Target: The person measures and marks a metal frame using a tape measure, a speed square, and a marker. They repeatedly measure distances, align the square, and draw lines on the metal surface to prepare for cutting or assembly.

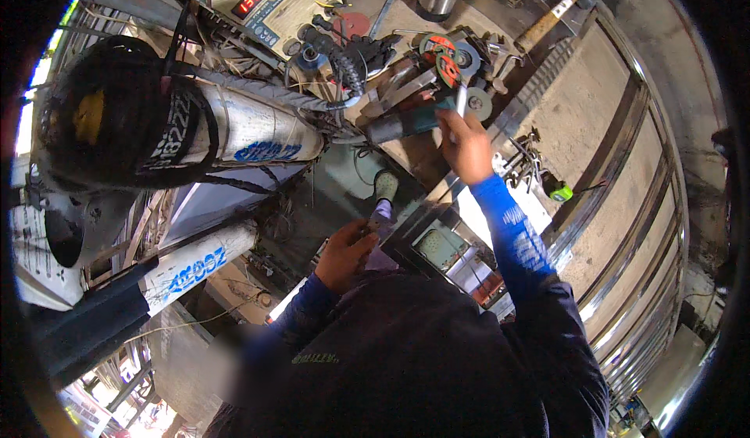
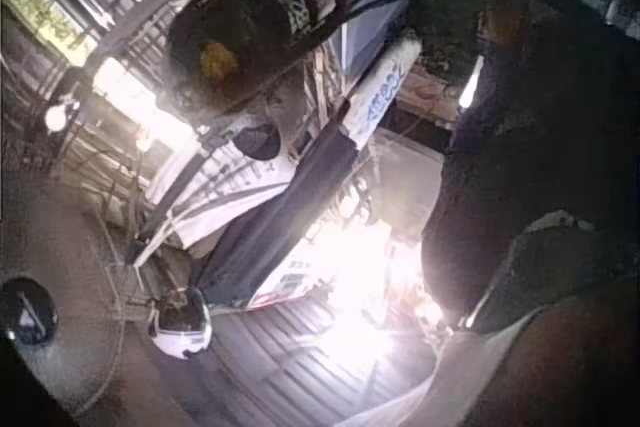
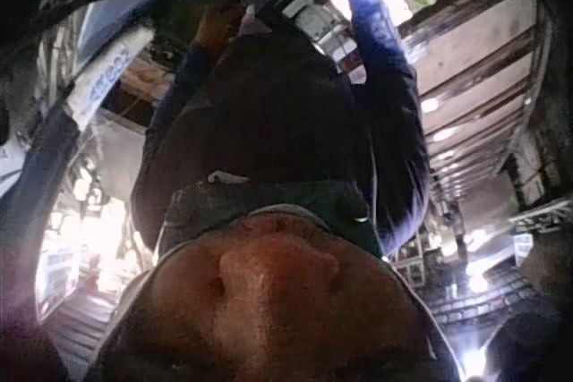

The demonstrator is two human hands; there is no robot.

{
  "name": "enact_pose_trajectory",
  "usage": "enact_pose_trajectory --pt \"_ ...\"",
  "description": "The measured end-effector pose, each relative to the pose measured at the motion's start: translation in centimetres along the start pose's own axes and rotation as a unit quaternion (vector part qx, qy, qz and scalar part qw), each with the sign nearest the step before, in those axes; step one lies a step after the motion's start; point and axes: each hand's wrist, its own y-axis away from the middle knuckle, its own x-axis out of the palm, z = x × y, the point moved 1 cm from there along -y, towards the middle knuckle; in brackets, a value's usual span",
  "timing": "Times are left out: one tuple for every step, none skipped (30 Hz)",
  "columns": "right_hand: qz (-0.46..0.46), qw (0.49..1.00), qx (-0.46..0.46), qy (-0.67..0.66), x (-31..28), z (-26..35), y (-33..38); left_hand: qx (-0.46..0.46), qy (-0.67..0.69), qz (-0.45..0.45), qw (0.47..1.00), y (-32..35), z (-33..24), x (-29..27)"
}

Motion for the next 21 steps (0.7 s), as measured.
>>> enact_pose_trajectory --pt "-0.006 1.0 -0.022 -0.007 1.9 -0.1 -2.7 -0.004 0.0 0.012 1.0 -0.6 -0.6 -0.5" --pt "0.009 0.999 -0.041 0.01 3.7 -0.4 -5.3 -0.014 0.0 0.021 1.0 -1.2 -1.1 -0.9" --pt "0.014 0.997 -0.076 0.019 5.4 -0.8 -7.8 -0.01 -0.002 0.023 1.0 -1.6 -1.6 -1.4" --pt "0.042 0.995 -0.065 0.058 7.1 -1.2 -9.9 -0.011 -0.004 0.021 1.0 -1.9 -2.1 -1.9" --pt "0.056 0.992 -0.072 0.09 8.7 -1.6 -11.9 0.0 0.001 0.027 1.0 -2.1 -2.6 -2.3" --pt "0.078 0.989 -0.075 0.098 10.2 -2.0 -13.8 0.051 -0.053 0.02 0.997 -2.3 -3.1 -2.7" --pt "0.131 0.978 -0.064 0.152 11.6 -2.3 -15.3 0.113 -0.099 0.022 0.988 -2.4 -3.5 -3.1" --pt "0.154 0.971 -0.055 0.173 12.4 -2.6 -15.8 0.12 -0.104 0.015 0.987 -2.5 -4.0 -3.6" --pt "0.201 0.957 -0.022 0.207 13.3 -2.9 -16.2 0.127 -0.109 0.008 0.986 -2.5 -4.3 -4.1" --pt "0.209 0.957 -0.02 0.198 13.8 -3.0 -16.7 0.079 -0.071 -0.008 0.994 -2.4 -4.4 -4.7" --pt "0.214 0.958 -0.022 0.189 14.1 -3.3 -16.9 0.035 -0.017 -0.014 0.999 -2.4 -4.4 -5.2" --pt "0.236 0.954 -0.014 0.183 14.3 -3.6 -17.0 0.035 -0.027 -0.035 0.998 -2.4 -4.4 -5.6" --pt "0.23 0.96 -0.02 0.16 14.2 -4.0 -17.2 0.039 -0.021 -0.047 0.998 -2.6 -4.3 -5.9" --pt "0.241 0.961 -0.014 0.138 14.1 -4.4 -17.5 0.041 -0.015 -0.059 0.997 -2.7 -4.1 -6.2" --pt "0.248 0.962 -0.008 0.118 13.8 -4.7 -17.6 0.032 0.005 -0.057 0.998 -2.9 -3.9 -6.3" --pt "0.266 0.956 0.002 0.126 14.0 -4.8 -18.3 0.022 0.023 -0.054 0.998 -3.0 -3.7 -6.4" --pt "0.285 0.949 -0.016 0.134 14.0 -4.7 -18.9 0.005 0.034 -0.058 0.998 -3.2 -3.6 -6.4" --pt "0.313 0.938 -0.024 0.149 14.0 -4.6 -19.5 0.007 0.041 -0.047 0.998 -3.4 -3.6 -6.2" --pt "0.34 0.925 -0.029 0.167 14.0 -4.4 -20.1 0.002 0.042 -0.043 0.998 -3.6 -3.6 -6.0" --pt "0.351 0.919 -0.038 0.178 13.8 -4.0 -20.4 -0.003 0.042 -0.04 0.998 -3.7 -3.7 -5.8" --pt "0.352 0.918 -0.037 0.18 13.6 -3.6 -20.6 -0.008 0.036 -0.04 0.999 -3.8 -3.9 -5.6"
